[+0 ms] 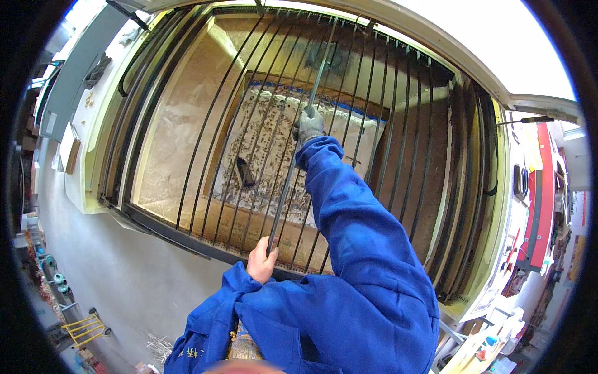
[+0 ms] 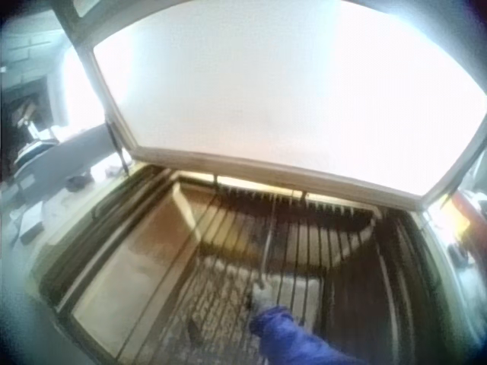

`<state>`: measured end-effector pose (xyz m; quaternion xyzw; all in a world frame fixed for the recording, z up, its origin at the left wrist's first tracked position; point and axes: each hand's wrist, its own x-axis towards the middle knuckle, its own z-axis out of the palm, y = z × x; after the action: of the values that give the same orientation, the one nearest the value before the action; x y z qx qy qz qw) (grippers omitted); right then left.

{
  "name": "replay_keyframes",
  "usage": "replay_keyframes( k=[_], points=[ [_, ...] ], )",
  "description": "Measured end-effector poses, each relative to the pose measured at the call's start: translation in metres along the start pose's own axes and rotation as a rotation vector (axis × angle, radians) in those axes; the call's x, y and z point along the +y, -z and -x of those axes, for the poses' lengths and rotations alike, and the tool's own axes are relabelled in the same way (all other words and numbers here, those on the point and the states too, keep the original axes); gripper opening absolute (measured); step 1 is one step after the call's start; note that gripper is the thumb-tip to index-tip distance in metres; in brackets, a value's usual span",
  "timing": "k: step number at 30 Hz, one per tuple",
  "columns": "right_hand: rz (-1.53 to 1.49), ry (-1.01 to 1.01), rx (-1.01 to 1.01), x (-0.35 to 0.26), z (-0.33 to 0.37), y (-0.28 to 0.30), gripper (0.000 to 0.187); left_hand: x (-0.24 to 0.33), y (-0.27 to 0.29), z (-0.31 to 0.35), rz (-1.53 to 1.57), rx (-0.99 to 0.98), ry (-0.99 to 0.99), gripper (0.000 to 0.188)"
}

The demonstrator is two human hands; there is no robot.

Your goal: The person repeatedly inserts and removes vertical metal bars into a rectangular frame, then places a large white board into the frame and secures it with a wooden beam. The actions are performed by hand with gloves in a workshop setting.

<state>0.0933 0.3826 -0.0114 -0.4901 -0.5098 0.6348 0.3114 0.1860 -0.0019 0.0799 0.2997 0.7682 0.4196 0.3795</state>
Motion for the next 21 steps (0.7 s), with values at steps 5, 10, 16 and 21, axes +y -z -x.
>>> replay_keyframes(
  k=[5, 10, 16, 21],
  points=[
    [0.256, 0.207, 0.043, -0.002, 0.000, 0.000, 0.011, 0.001, -0.003, -0.002, 0.054, -0.018, 0.046, 0.031],
    [0.084, 0.109, 0.009, 0.002, -0.002, 0.003, 0.013, 0.003, -0.006, -0.001, 0.092, -0.062, 0.134, 0.031],
    [0.170, 0.140, 0.044, 0.025, -0.022, 0.006, 0.020, 0.007, -0.010, 0.001, 0.109, -0.037, 0.096, 0.032],
    [0.272, 0.261, 0.075, 0.039, -0.033, 0.004, 0.014, 0.005, -0.014, 0.003, 0.136, -0.049, 0.133, 0.031]
  ],
)
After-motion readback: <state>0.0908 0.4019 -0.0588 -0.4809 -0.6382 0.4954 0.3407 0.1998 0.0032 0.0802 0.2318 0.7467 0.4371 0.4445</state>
